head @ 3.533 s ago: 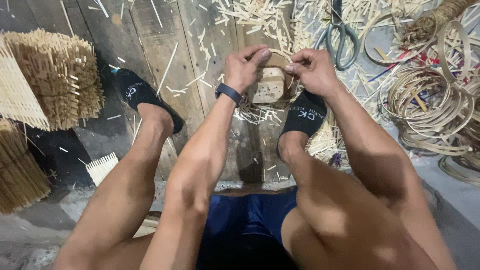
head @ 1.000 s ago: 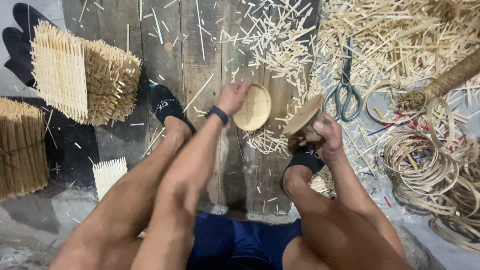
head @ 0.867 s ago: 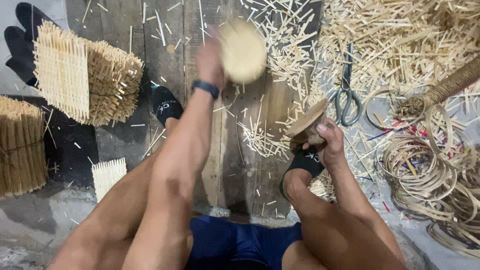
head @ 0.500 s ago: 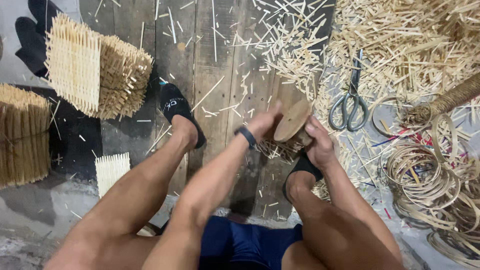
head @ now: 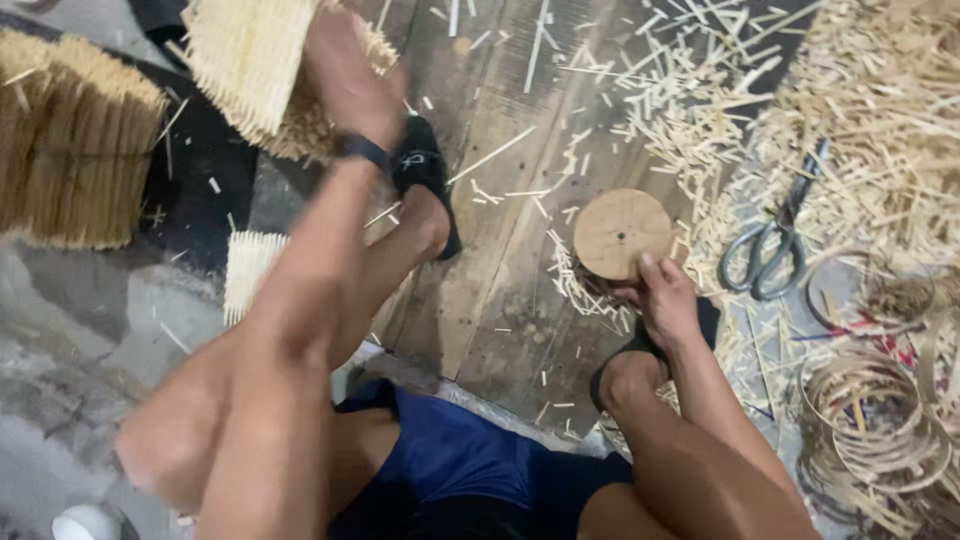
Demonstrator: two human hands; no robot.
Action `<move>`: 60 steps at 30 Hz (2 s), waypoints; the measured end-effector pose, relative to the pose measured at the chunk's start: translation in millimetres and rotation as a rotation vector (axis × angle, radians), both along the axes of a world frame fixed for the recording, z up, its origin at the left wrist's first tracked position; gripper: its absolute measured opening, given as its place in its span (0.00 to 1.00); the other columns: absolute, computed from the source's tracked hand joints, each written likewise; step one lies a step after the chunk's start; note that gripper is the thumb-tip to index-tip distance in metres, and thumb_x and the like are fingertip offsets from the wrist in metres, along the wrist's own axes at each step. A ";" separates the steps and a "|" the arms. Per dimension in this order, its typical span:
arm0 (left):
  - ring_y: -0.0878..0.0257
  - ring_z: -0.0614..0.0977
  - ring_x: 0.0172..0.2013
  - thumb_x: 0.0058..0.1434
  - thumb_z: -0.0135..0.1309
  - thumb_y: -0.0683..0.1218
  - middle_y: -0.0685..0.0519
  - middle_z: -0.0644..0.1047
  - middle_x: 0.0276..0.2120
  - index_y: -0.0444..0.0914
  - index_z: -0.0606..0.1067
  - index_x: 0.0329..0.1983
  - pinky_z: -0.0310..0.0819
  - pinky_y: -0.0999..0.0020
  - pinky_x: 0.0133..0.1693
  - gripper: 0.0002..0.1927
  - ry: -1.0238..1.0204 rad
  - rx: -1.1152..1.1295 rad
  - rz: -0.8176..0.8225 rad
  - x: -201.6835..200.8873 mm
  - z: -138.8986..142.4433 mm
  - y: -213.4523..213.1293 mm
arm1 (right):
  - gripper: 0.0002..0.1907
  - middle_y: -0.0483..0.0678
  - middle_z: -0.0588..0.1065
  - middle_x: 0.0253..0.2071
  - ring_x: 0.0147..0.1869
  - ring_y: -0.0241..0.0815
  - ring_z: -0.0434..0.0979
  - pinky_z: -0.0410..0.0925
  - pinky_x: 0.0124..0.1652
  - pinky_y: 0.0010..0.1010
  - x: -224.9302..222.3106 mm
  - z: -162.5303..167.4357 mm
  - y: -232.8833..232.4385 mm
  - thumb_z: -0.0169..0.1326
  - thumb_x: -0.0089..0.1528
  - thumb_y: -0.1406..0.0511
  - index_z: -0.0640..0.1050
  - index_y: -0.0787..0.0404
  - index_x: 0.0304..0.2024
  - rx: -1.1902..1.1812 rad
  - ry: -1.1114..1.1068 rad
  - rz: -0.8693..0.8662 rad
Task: The person sits on the floor and repeatedly places a circular bamboo mat over a wooden block, then uses shears to trim the protruding edges. The trimmed pieces fall onto the floor, and the person continues the cycle with additional mats.
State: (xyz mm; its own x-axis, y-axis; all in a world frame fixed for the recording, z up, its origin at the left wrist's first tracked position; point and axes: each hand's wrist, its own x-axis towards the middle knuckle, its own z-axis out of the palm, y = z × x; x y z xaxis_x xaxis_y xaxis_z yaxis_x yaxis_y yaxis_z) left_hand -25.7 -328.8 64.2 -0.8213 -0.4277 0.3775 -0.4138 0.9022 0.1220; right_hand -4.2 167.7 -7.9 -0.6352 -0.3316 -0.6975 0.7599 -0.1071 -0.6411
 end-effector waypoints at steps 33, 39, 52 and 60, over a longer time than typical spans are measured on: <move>0.48 0.81 0.40 0.58 0.59 0.37 0.48 0.80 0.40 0.40 0.79 0.49 0.78 0.57 0.42 0.15 0.317 0.165 -0.421 -0.9 30.1 148.9 | 0.21 0.50 0.77 0.37 0.36 0.39 0.77 0.72 0.36 0.27 5.6 1.4 51.5 0.46 0.74 0.56 0.74 0.70 0.51 0.001 0.160 -0.140; 0.57 0.79 0.39 0.60 0.58 0.35 0.50 0.80 0.48 0.40 0.76 0.56 0.74 0.63 0.37 0.21 -0.032 0.377 -1.079 59.6 18.6 280.0 | 0.16 0.44 0.71 0.35 0.36 0.33 0.71 0.65 0.36 0.26 -8.7 12.1 48.4 0.55 0.79 0.61 0.71 0.69 0.44 -0.330 0.156 -0.149; 0.68 0.80 0.31 0.52 0.71 0.39 0.52 0.81 0.32 0.31 0.79 0.42 0.78 0.75 0.35 0.16 -0.311 1.682 0.052 53.3 -82.4 246.4 | 0.13 0.50 0.80 0.44 0.43 0.33 0.76 0.70 0.42 0.25 -19.5 36.6 22.7 0.61 0.65 0.73 0.77 0.71 0.51 0.323 0.467 0.041; 0.71 0.79 0.30 0.49 0.72 0.39 0.56 0.80 0.31 0.34 0.80 0.37 0.77 0.77 0.33 0.14 -0.335 1.548 0.082 63.7 -90.8 248.2 | 0.16 0.48 0.79 0.47 0.48 0.33 0.79 0.74 0.48 0.26 -4.4 -2.1 40.3 0.59 0.63 0.74 0.75 0.68 0.53 0.185 0.523 -0.048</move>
